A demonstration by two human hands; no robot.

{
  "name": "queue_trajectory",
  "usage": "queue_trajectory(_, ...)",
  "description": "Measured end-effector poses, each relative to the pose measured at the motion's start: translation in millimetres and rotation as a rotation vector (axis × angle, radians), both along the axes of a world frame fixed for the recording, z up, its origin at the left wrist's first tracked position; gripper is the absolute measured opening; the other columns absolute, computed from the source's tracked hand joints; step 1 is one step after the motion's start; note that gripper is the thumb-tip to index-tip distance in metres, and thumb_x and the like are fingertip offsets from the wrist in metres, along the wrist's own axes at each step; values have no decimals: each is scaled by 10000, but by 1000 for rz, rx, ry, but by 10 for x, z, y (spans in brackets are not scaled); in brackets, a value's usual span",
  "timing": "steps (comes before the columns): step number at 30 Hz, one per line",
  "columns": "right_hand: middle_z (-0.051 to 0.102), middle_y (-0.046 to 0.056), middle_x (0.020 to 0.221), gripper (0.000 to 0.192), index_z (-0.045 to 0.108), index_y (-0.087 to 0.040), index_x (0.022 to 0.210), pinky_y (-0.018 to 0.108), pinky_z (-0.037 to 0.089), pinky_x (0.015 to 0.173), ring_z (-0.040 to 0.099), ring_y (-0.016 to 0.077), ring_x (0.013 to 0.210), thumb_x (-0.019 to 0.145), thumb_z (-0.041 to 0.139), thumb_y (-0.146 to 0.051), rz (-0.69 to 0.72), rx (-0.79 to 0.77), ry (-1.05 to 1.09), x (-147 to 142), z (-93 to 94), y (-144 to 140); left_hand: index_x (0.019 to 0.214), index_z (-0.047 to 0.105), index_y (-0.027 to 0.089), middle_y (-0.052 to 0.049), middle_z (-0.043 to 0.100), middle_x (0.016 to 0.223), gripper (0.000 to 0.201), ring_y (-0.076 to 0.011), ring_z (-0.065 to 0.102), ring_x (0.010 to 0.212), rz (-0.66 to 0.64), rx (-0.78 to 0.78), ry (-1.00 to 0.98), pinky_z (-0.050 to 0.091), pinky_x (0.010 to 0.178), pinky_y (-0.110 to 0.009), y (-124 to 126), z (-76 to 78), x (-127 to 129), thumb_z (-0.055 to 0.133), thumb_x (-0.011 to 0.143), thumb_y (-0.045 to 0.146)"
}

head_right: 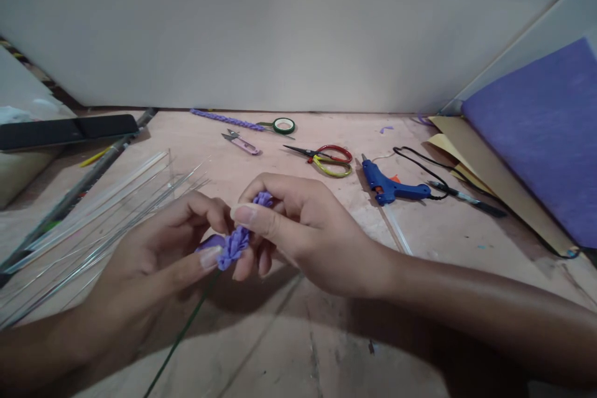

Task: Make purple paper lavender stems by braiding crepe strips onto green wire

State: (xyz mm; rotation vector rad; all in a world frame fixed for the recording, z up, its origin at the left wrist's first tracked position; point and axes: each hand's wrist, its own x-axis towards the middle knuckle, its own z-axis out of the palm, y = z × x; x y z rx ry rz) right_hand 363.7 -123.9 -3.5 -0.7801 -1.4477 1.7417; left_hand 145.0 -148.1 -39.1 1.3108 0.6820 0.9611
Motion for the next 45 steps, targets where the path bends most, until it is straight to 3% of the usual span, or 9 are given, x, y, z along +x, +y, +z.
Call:
queue_trajectory(4, 777, -28, 667, 213, 670, -190, 875, 157, 601, 571, 735, 98, 594, 994, 812, -295, -13, -12, 19, -6, 4, 3, 917, 641, 252, -13, 643, 1129, 153, -200, 621, 1096, 198, 341, 286, 480, 944, -307, 6, 64, -39, 765, 1006, 249)
queue_trajectory(8, 775, -31, 659, 234, 669, -191, 839, 162, 593, 554, 735, 101, 581, 968, 839, -289, -48, 14, 10, -9, 14, 18, 920, 711, 242, -9, 671, 971, 170, -191, 639, 976, 133, 502, 450, 477, 910, -323, 3, 180, -54, 634, 1059, 183)
queue_trajectory(11, 780, -18, 661, 256, 667, -193, 829, 180, 587, 538, 730, 113, 567, 961, 846, -319, -67, 17, -16, -14, 11, 21, 975, 693, 229, -17, 727, 1031, 205, -184, 667, 1004, 50, 512, 443, 503, 939, -317, -25, 225, -40, 537, 1088, 159)
queue_trajectory(20, 775, -20, 669, 240, 681, -183, 818, 171, 584, 541, 703, 94, 562, 941, 862, -282, -119, 42, 12, -26, -9, 6, 957, 687, 233, 19, 733, 1003, 118, -137, 676, 970, 40, 360, 383, 497, 885, -237, -13, 214, 56, 657, 1050, 166)
queue_trajectory(26, 700, -47, 597, 225, 690, -187, 799, 180, 535, 489, 633, 83, 503, 929, 862, -251, -189, 131, -63, -18, -5, 28, 893, 723, 200, -16, 775, 950, 125, -164, 697, 908, -35, -63, 131, 524, 805, -248, 35, 172, 62, 777, 984, 266)
queue_trajectory(29, 710, -42, 592, 267, 677, -193, 798, 193, 522, 467, 628, 91, 484, 913, 890, -307, -175, 135, -75, -14, 0, 27, 882, 734, 193, -13, 782, 923, 179, -161, 702, 876, -64, -174, 60, 527, 791, -239, 32, 152, 62, 836, 955, 321)
queue_trajectory(35, 748, -23, 622, 312, 666, -203, 823, 212, 546, 477, 655, 108, 487, 924, 876, -411, -134, 91, -82, -21, -18, 4, 926, 797, 220, 9, 773, 894, 45, -160, 706, 873, -83, -233, 121, 541, 831, -253, 42, 133, 109, 758, 944, 206)
queue_trajectory(41, 777, -16, 684, 276, 691, -200, 847, 214, 603, 522, 705, 115, 533, 926, 879, -387, -145, 91, -47, -22, -66, -21, 853, 809, 206, 9, 746, 899, 128, -155, 687, 885, -62, -57, 120, 546, 858, -245, 79, 170, 111, 724, 844, 111)
queue_trajectory(45, 787, 1, 704, 295, 688, -197, 836, 220, 642, 577, 760, 132, 604, 931, 873, -407, -175, 121, -28, -34, -76, -10, 889, 766, 199, 15, 760, 793, 41, -118, 685, 728, -85, -228, 74, 546, 709, -198, 47, 117, 67, 765, 926, 216)
